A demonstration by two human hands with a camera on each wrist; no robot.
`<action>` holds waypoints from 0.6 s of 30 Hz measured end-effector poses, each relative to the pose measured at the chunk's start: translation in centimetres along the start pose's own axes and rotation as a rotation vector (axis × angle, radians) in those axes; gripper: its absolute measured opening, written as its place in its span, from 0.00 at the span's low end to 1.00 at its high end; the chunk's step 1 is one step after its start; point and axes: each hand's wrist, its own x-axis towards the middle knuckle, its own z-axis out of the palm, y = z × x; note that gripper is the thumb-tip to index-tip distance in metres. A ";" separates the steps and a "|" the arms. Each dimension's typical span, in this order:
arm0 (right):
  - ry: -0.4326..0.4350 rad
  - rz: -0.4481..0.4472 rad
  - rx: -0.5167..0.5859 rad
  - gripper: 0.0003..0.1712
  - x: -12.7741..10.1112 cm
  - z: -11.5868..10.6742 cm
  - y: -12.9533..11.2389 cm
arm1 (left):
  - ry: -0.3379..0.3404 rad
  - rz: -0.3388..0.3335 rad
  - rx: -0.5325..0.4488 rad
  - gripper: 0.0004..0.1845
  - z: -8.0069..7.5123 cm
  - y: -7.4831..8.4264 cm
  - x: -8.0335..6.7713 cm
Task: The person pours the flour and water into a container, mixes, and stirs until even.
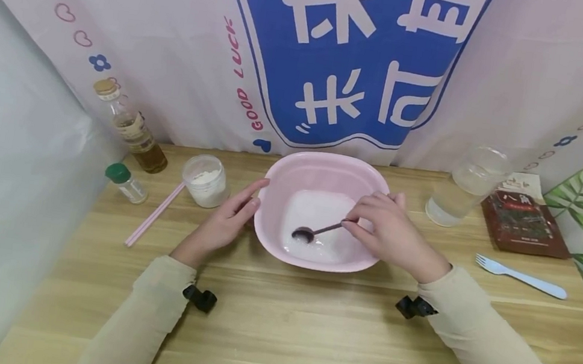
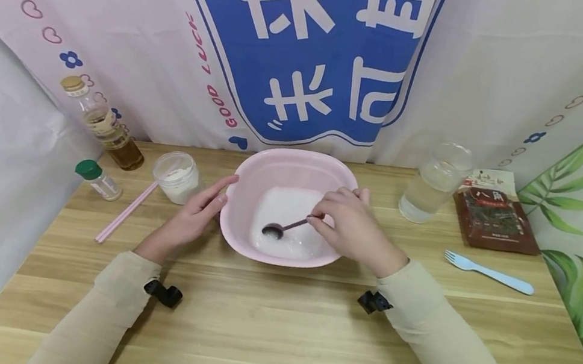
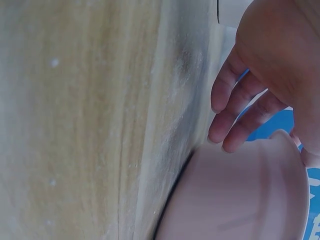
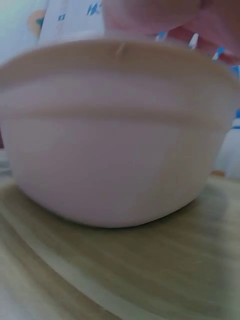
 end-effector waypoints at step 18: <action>0.126 0.118 -0.218 0.04 -0.2 -2.4 2.3 | 0.002 -0.005 0.021 0.28 0.2 0.1 -0.2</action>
